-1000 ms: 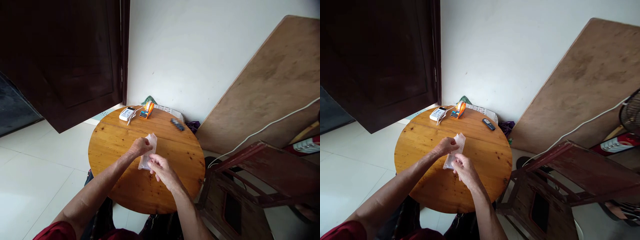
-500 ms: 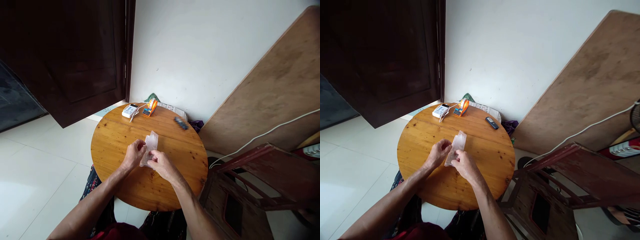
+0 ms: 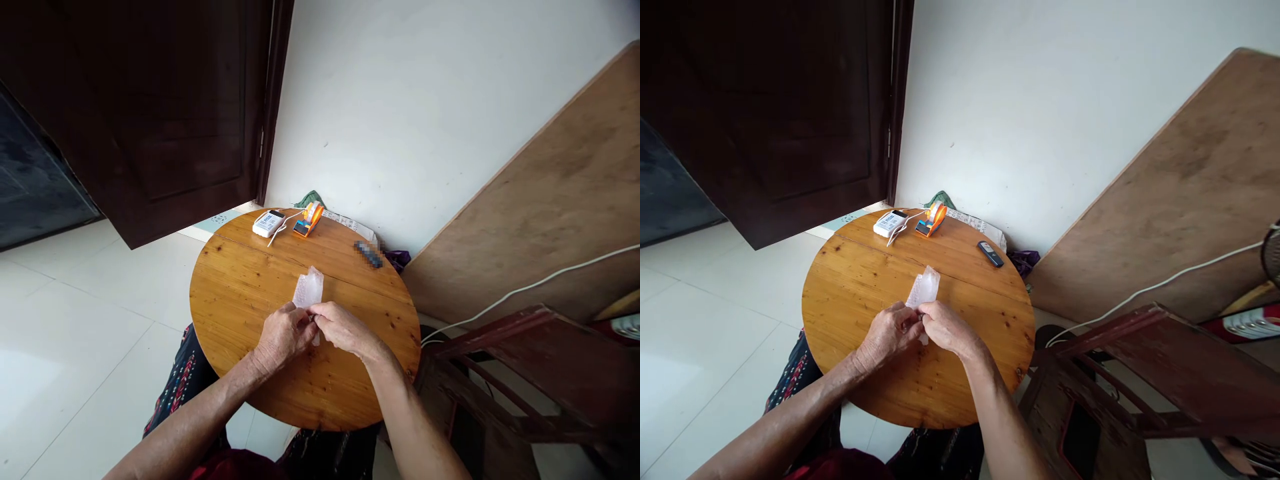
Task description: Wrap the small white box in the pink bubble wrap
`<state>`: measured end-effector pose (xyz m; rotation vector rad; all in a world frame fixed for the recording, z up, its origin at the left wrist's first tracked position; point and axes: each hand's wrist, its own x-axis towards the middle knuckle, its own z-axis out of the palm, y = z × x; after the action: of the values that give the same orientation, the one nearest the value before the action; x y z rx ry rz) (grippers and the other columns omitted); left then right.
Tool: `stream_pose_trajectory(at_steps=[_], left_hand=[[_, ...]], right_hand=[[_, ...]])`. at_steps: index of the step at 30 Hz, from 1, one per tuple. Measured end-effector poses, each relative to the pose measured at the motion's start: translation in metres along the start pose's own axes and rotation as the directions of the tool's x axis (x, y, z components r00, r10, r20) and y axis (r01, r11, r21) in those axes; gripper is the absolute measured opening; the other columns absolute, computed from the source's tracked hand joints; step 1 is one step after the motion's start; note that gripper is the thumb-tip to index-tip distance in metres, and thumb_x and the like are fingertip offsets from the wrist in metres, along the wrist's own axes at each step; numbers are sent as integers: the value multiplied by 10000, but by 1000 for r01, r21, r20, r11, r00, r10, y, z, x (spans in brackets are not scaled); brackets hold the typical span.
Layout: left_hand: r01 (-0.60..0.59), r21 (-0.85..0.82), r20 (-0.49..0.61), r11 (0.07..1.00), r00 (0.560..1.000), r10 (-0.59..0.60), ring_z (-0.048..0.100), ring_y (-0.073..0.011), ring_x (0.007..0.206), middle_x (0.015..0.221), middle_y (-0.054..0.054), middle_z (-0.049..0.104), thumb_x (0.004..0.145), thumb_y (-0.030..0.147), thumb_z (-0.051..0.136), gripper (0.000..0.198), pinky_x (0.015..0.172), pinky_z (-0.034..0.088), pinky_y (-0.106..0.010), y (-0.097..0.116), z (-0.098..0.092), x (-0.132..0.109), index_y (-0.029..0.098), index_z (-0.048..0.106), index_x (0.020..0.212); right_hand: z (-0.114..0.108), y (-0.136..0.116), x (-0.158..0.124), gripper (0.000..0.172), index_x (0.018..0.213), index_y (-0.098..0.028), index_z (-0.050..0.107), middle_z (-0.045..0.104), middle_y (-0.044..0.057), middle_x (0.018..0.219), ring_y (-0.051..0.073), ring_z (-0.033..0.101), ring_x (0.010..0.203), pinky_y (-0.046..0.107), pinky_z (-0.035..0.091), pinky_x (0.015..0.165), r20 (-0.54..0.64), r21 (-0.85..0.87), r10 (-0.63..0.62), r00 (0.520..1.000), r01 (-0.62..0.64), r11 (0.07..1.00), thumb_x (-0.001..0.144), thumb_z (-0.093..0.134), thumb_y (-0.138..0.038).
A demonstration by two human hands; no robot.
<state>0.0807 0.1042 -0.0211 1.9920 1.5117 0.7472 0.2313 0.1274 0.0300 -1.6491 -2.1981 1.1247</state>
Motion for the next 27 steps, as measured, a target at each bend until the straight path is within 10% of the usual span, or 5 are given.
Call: stream_pose_trajectory(at_steps=[4,8,11,20,27], left_hand=[[46,158,44,986,998,-54,659,-203,777,876,-61,675,842,293,576,162,655,442,-272,6,2,4,188,699,837],[36,196,89,980,995,-55,669,-206,822,918,-58,673,818,249,562,137,688,467,-272,5,6,6,196,684,854],[42,193,113,980,992,-65,672,-209,846,943,-61,670,820,251,558,148,705,480,-275,6,5,5,198,679,887],[39,144,134,989,989,-58,669,-231,871,919,-74,655,820,235,612,76,725,487,-288,4,8,2,199,657,870],[9,145,139,989,990,-29,660,-235,918,952,-71,647,852,226,582,81,741,498,-290,2,11,-1,209,648,896]], right_hand=[[-12,9,8,188,744,-175,694,659,-7,664,129,574,624,213,393,567,-94,-9,-79,992,79,997,795,515,-205],[-19,34,19,190,861,-175,663,656,7,728,120,588,544,195,341,418,-336,302,251,908,-148,942,785,591,-334],[-19,53,33,238,851,-163,636,674,51,829,122,622,558,181,294,356,-242,513,424,873,-256,819,762,643,-384],[-15,59,60,347,759,-179,614,475,-73,476,62,363,415,173,179,384,-174,548,359,917,-212,809,622,738,-473],[-4,64,75,361,795,-164,652,647,-16,648,121,530,566,237,411,546,-240,611,234,942,-41,791,527,749,-386]])
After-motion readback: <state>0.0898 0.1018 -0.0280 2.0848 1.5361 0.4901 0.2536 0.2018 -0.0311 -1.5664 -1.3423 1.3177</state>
